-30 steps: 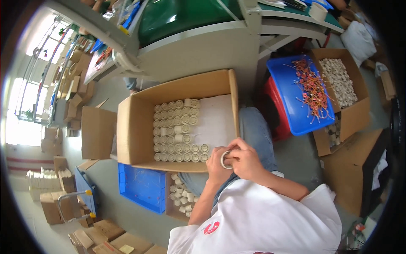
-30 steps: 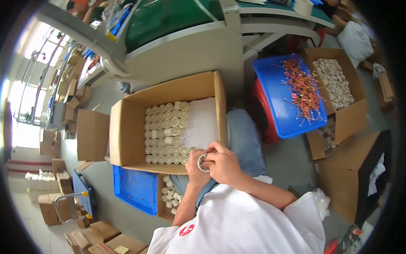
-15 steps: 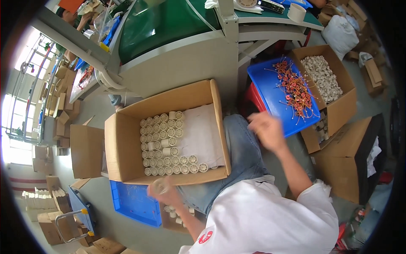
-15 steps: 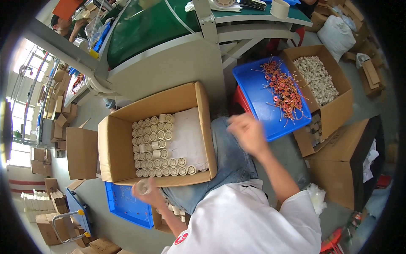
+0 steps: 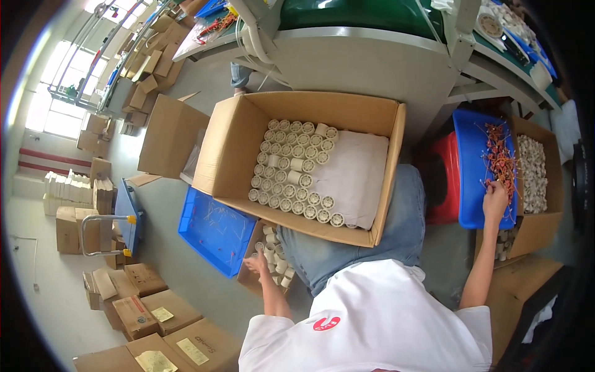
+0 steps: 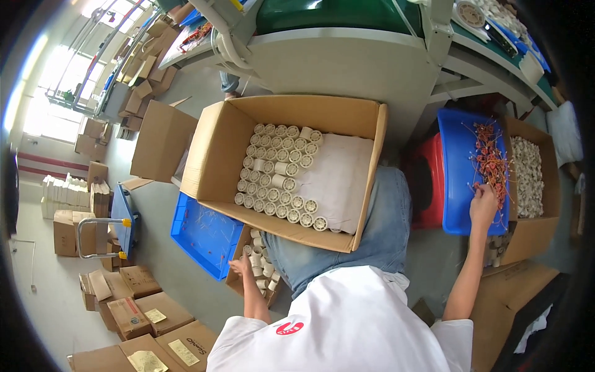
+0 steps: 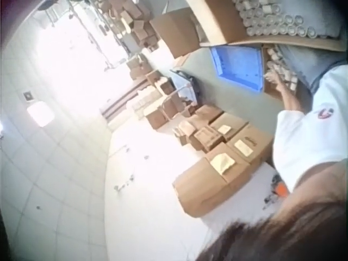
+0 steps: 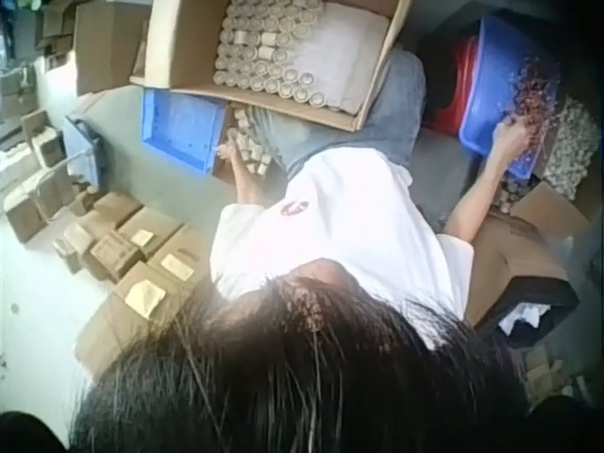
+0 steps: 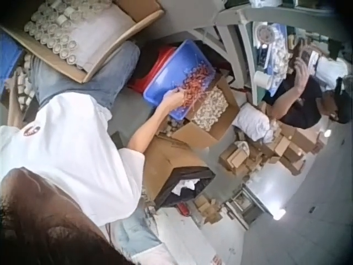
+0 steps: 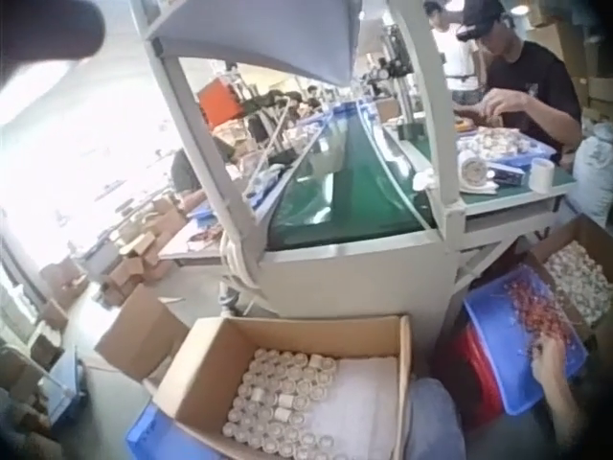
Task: The person assembles small electronic components by hand, inserting wires into plastic housings.
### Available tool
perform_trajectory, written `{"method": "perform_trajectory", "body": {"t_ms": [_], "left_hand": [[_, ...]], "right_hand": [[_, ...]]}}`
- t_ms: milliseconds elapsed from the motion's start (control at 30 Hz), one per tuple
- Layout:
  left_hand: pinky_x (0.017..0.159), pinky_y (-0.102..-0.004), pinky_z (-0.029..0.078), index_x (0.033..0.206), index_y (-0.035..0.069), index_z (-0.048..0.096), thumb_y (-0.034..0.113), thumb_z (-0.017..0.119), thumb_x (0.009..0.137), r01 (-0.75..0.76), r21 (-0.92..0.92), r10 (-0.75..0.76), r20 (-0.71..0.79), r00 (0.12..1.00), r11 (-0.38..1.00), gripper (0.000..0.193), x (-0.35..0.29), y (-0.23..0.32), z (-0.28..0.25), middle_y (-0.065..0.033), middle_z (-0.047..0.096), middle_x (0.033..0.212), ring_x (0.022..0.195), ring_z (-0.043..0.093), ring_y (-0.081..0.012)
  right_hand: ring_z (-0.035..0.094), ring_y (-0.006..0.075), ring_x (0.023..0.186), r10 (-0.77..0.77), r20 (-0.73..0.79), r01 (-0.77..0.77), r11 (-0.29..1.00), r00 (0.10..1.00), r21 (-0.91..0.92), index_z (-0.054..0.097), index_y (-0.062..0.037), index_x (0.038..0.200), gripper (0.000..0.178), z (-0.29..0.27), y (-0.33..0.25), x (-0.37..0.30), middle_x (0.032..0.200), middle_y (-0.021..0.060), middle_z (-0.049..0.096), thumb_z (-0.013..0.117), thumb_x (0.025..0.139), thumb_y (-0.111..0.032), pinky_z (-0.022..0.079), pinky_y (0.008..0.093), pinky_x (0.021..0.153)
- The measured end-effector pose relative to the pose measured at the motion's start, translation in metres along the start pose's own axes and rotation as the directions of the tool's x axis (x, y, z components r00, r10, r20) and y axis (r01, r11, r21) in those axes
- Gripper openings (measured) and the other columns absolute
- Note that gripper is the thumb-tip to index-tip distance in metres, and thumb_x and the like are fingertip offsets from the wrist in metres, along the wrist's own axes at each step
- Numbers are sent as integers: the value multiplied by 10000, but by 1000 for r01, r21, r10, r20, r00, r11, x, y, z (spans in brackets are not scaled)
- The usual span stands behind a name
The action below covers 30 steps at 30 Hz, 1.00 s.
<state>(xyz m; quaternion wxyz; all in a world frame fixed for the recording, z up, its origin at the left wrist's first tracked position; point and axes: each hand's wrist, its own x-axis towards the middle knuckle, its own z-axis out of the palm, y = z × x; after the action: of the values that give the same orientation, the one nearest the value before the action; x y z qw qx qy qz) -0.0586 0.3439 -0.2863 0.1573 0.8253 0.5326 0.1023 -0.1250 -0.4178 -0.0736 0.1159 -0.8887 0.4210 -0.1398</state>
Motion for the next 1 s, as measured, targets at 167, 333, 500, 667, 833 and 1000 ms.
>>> {"method": "perform_trajectory", "body": {"t_ms": [167, 333, 500, 667, 833, 1000], "left_hand": [[986, -452, 419, 1276, -11, 518, 164, 712, 851, -692, -295, 465, -563, 683, 659, 499, -47, 185, -73, -182, 575, 1213, 1127, 533, -348], [881, -426, 490, 1161, 20, 579, 184, 717, 856, -682, -671, 949, 293, 114, 289, 373, -156, 316, -57, -173, 628, 1110, 1018, 621, -329], [983, -537, 462, 1272, 76, 594, 565, 641, 863, -941, -151, 417, 867, -273, -303, 639, -195, 300, 71, -161, 623, 1263, 1205, 565, -373], [906, -477, 512, 1168, 97, 695, 519, 767, 771, -937, -72, 150, 980, -130, -341, 584, -207, 276, 96, -135, 658, 1220, 1154, 611, -320], [832, -483, 552, 1225, 76, 658, 404, 831, 693, -966, -126, 76, 986, -147, -226, 649, -190, 282, 107, -121, 678, 1194, 1081, 653, -306], [870, -377, 535, 1119, -47, 646, 258, 838, 669, -731, -619, 656, 683, -322, 286, 576, -203, 336, 34, -147, 697, 1025, 950, 671, -264]], "right_hand": [[679, 274, 843, 61, -80, -36, 957, 995, 287, 665, 43, 1108, 236, -16, 24, -10, 1010, 151, 640, 562, 898, 15, 534, 377, 735], [562, 87, 648, 94, -38, -32, 647, 995, 762, 641, 56, 1060, 151, -29, 33, -21, 754, 40, 621, 605, 923, 1, 454, 223, 561], [567, 104, 736, 216, -191, 27, 591, 957, 806, 576, 1, 1161, 264, -59, -9, -48, 896, 36, 583, 647, 908, 2, 457, 246, 592], [595, 120, 809, 132, -310, 41, 867, 942, 496, 646, 38, 1134, 273, -77, 15, -80, 1003, 74, 667, 640, 862, 61, 505, 282, 719], [619, 133, 881, 204, -246, 25, 720, 948, 694, 656, 48, 1158, 295, -80, 0, -87, 1071, 79, 662, 624, 866, 76, 516, 269, 753], [643, 169, 915, 129, -280, 135, 641, 951, 755, 655, 71, 1154, 278, -87, -23, -92, 1126, 109, 651, 623, 878, 63, 539, 272, 776]]}}
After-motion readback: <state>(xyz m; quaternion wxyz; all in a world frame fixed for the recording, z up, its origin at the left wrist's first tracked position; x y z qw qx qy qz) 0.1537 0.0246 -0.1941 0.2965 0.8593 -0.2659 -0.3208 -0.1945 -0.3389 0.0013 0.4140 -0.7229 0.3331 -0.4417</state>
